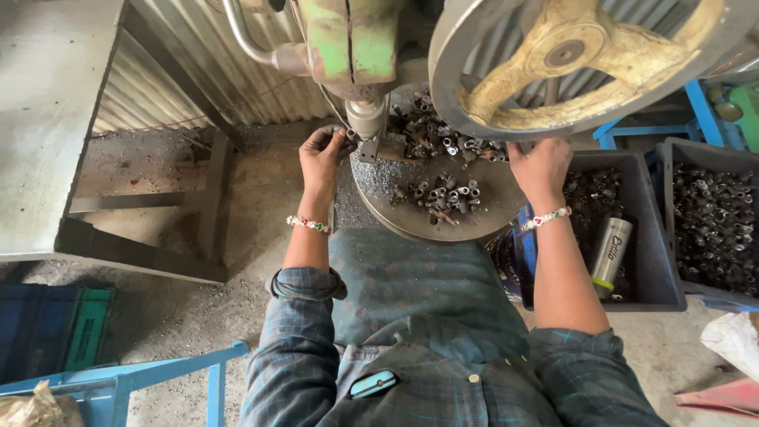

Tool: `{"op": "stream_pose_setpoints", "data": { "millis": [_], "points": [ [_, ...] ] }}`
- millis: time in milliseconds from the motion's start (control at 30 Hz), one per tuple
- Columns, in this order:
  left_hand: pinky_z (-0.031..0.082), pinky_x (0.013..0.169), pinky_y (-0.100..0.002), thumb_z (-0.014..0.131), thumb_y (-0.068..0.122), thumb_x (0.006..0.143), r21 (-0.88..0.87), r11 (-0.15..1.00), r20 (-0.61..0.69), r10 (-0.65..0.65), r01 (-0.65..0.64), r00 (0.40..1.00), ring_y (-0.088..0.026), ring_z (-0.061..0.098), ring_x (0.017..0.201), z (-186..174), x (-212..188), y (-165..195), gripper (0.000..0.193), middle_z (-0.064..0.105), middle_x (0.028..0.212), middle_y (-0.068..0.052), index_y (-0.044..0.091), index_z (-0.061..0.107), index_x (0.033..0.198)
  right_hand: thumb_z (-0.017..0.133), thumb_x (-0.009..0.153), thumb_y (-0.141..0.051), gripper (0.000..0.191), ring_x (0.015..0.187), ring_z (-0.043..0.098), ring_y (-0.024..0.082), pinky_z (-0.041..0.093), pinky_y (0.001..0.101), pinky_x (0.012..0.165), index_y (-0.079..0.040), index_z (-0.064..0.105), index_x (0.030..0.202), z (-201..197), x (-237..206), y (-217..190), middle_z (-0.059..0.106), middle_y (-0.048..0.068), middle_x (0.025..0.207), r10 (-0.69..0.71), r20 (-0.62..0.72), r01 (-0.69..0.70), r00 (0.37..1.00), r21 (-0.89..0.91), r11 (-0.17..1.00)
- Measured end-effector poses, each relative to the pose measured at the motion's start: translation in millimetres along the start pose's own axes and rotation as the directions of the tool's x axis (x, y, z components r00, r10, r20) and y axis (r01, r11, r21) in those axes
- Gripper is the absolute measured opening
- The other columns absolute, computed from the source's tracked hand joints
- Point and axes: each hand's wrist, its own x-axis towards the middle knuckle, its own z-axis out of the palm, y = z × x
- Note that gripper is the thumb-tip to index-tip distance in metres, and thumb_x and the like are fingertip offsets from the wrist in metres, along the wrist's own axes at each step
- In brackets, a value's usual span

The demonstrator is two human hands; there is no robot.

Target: The person stands at a drill press, picks small cylindrical metal fittings one at a time from the machine table, positions each under the drill bit, and pulls the lever to drill holes, setting finished pieces aside and reaching for more from a bin.

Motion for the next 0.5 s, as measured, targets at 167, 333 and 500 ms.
{"op": "stream_pose_setpoints", "data": {
  "millis": [167,333,500],
  "points": [
    [0.063,0.075,-0.031,0.073,0.006,0.096,0.021,0.999,0.012,-0.044,0.044,0.999,-0.015,0.071,0.079,-4.3,3.6,-4.1,0.011,0.074,0.091,-0.008,-0.003,0.072,0.103,0.083,0.085,-0.030,0.082,0.111,0.059,0.046,0.049,0.0496,0.094,0.018,0.040,0.137,30.3,40.4,3.5,0.059,0.034,0.123,-0.088,-0.178,0.109,0.980,0.111,0.988],
    [0.062,0.076,-0.030,0.073,0.007,0.097,0.078,0.997,0.002,-0.013,0.013,1.000,-0.013,0.070,0.081,-9.4,-0.6,-8.7,0.010,0.074,0.091,-0.007,-0.002,0.071,0.100,0.085,0.086,-0.025,0.077,0.114,0.060,0.042,0.050,0.0483,0.097,0.011,0.041,0.139,42.2,58.2,6.2,0.060,0.028,0.125,-0.035,-0.106,0.050,0.994,0.147,0.988],
    [0.061,0.084,-0.030,0.073,0.003,0.098,0.118,0.967,-0.184,0.243,-0.224,0.953,-0.013,0.068,0.088,-0.3,-22.5,-19.7,0.008,0.073,0.096,-0.008,-0.003,0.070,0.103,0.086,0.088,-0.020,0.073,0.116,0.061,0.038,0.050,0.0469,0.100,0.003,0.042,0.141,33.7,17.5,19.5,0.062,0.022,0.127,-0.060,-0.132,0.096,0.989,0.291,0.952]
  ]
}}
